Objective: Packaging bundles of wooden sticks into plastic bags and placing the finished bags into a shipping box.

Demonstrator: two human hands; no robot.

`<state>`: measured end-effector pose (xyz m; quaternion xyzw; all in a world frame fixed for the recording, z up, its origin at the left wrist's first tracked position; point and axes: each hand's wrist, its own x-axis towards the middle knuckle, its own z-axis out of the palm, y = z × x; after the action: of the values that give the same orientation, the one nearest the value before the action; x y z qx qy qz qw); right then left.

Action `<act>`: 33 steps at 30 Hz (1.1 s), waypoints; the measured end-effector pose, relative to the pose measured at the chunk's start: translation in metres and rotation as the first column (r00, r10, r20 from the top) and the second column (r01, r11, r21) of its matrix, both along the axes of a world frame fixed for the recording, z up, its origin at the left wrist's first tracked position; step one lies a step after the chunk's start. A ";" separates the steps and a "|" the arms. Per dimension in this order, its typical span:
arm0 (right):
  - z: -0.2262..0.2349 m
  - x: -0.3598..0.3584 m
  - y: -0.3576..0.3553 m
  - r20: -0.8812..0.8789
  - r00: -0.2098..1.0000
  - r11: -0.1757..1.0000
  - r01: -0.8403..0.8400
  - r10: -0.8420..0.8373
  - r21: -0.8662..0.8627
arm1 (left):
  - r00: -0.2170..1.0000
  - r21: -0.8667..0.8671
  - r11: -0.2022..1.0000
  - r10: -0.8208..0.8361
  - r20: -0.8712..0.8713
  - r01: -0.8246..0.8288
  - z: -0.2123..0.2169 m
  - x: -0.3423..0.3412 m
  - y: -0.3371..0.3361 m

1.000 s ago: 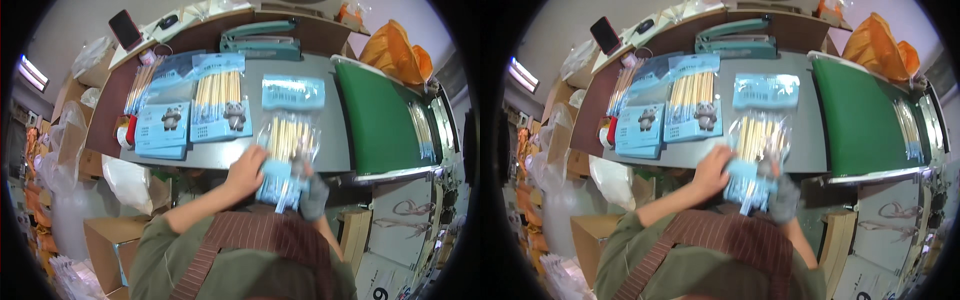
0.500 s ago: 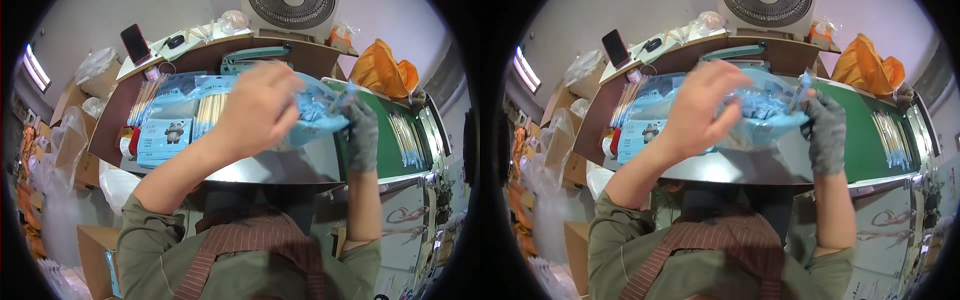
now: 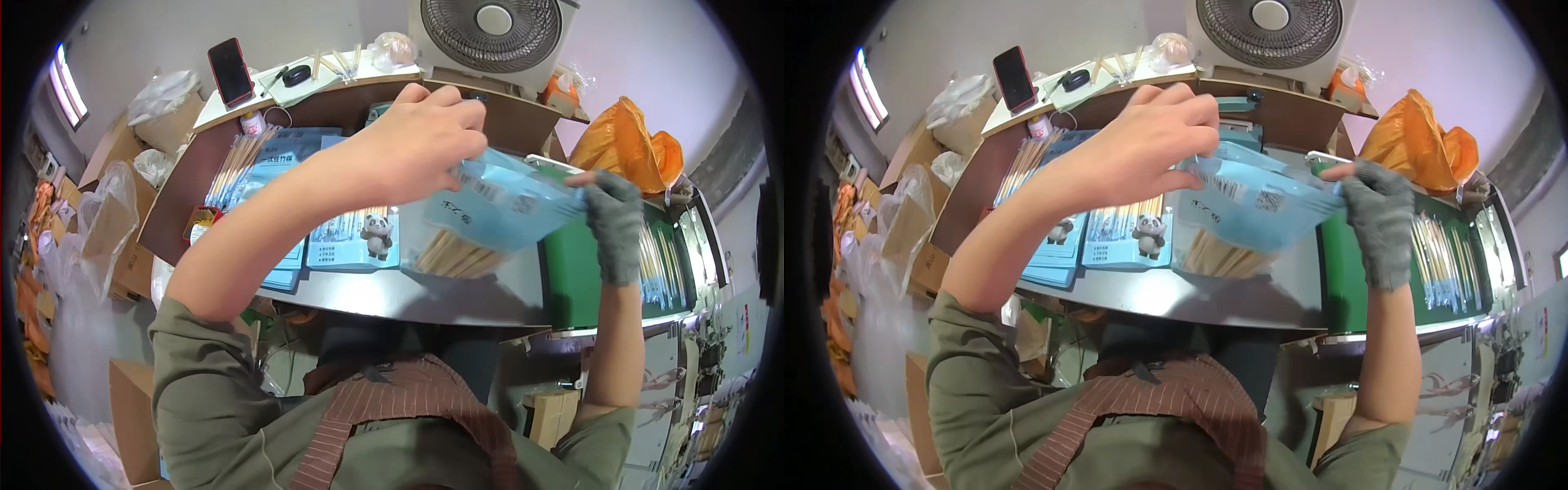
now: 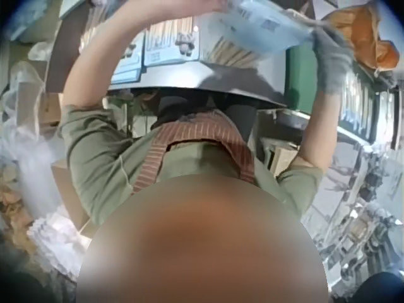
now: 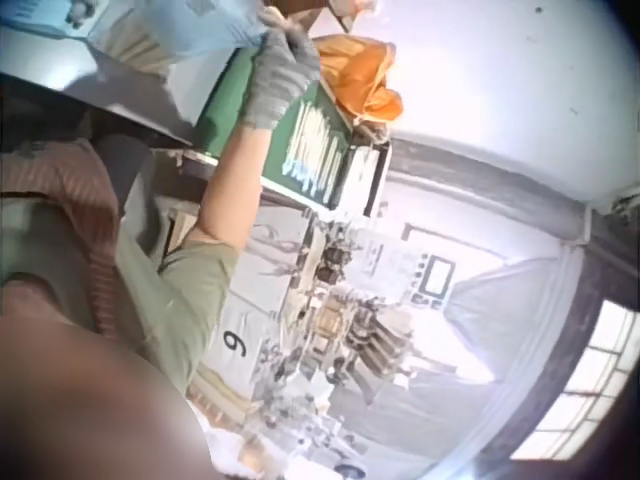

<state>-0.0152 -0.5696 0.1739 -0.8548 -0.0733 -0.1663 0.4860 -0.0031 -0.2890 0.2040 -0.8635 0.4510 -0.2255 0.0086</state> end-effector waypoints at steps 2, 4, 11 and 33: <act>0.000 -0.002 -0.003 0.148 0.988 0.998 -0.054 0.048 0.037 | 0.994 -0.212 0.972 -0.109 -0.006 0.106 0.007 -0.017 0.001; -0.008 0.004 0.000 0.096 0.995 0.990 -0.010 0.024 -0.141 | 0.996 -0.218 0.973 -0.067 0.057 0.078 -0.008 -0.007 0.004; 0.026 -0.019 0.002 0.146 0.986 0.985 -0.099 0.078 0.141 | 0.992 -0.421 0.899 -0.086 0.095 0.118 0.010 -0.007 0.008; 0.028 0.052 0.012 -0.102 0.904 0.790 -0.414 0.415 -0.452 | 0.817 -0.874 0.442 -0.416 -0.399 -0.201 -0.038 0.044 0.036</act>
<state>0.0371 -0.5577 0.2020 -0.9085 -0.2966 -0.0345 0.2922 0.0405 -0.2534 0.1663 -0.7283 0.3017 -0.1621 -0.5935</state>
